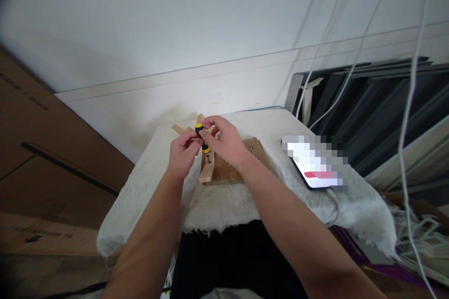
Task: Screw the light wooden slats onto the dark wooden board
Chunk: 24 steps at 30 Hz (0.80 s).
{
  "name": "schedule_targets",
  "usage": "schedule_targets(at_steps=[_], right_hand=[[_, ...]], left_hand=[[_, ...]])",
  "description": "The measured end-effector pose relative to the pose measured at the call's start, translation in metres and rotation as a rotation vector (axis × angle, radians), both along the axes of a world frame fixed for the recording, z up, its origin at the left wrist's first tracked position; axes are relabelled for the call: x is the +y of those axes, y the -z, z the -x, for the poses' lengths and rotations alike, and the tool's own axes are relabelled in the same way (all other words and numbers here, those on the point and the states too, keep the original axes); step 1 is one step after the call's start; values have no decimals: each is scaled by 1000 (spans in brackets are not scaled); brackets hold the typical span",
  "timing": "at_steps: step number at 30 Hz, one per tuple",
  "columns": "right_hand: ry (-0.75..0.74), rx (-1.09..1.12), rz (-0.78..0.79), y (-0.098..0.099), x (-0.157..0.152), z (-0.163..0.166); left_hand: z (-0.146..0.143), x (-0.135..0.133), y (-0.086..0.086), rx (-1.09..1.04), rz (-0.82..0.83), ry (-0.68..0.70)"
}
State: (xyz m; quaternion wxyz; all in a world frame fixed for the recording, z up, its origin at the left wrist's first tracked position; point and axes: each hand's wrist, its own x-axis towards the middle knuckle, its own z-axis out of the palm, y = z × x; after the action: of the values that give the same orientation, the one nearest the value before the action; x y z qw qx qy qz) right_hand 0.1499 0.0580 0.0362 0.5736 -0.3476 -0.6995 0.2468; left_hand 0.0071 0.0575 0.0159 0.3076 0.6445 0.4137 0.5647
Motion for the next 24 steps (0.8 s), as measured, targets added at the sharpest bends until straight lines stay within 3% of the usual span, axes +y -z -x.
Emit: schedule_targets(at_steps=[8, 24], right_hand=[[19, 4, -23, 1, 1, 0], [11, 26, -3, 0, 0, 0]], left_hand=[[3, 3, 3, 28, -117, -25], [-1, -2, -2, 44, -44, 22]])
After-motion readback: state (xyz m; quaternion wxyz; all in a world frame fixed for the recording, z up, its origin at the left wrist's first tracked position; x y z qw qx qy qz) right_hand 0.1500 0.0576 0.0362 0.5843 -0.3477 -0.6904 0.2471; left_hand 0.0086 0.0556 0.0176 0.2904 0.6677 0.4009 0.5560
